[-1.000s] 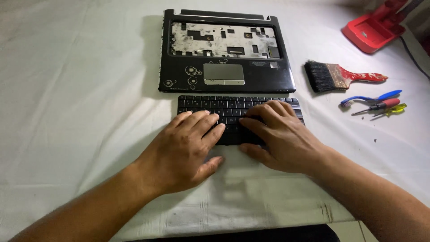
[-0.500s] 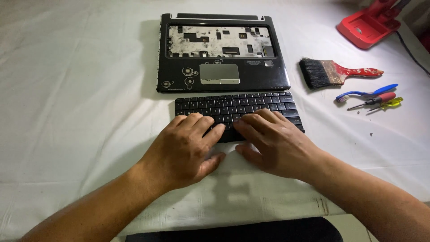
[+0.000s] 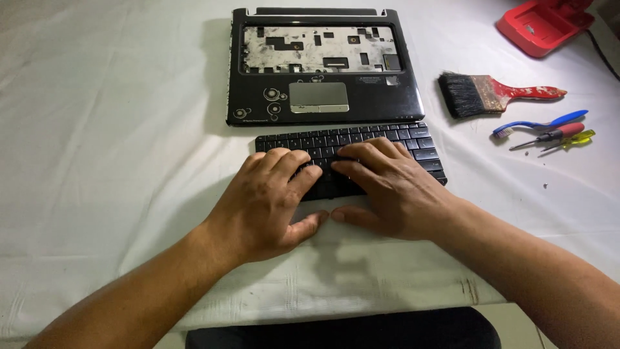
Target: A person is inspecting a detached laptop keyboard by pressing various keys, flipping it to check the backplate and ribbon cable, and gently flexing it to test structural integrity.
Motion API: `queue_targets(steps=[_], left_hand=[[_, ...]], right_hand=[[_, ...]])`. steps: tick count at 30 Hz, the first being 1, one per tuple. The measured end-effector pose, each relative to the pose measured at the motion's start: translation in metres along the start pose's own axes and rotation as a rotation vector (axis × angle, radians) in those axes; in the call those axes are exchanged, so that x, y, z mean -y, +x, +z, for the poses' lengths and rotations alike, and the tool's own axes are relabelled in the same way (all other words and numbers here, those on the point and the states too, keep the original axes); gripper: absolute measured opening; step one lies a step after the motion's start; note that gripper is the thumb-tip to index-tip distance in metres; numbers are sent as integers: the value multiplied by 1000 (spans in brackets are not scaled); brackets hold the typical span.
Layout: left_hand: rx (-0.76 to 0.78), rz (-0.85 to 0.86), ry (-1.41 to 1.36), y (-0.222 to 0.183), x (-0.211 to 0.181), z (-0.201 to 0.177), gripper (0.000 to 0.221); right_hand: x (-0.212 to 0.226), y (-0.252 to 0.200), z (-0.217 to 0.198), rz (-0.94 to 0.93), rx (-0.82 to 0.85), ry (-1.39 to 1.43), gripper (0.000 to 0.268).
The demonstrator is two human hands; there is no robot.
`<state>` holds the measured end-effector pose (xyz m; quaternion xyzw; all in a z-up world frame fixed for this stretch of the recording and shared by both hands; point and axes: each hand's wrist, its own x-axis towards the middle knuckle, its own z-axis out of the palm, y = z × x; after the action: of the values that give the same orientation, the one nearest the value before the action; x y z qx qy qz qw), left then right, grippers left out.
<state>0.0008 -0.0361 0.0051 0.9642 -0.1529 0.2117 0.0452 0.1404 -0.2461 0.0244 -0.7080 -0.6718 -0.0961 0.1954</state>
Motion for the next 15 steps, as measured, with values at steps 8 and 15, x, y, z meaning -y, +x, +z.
queue_targets(steps=[8, 15], left_hand=[[-21, -19, 35, -4, -1, 1, 63], [-12, -4, 16, -2, -2, -5, 53]], right_hand=[[-3, -17, -6, 21, -66, -159, 66], [-5, -13, -3, -6, -51, -64, 45]])
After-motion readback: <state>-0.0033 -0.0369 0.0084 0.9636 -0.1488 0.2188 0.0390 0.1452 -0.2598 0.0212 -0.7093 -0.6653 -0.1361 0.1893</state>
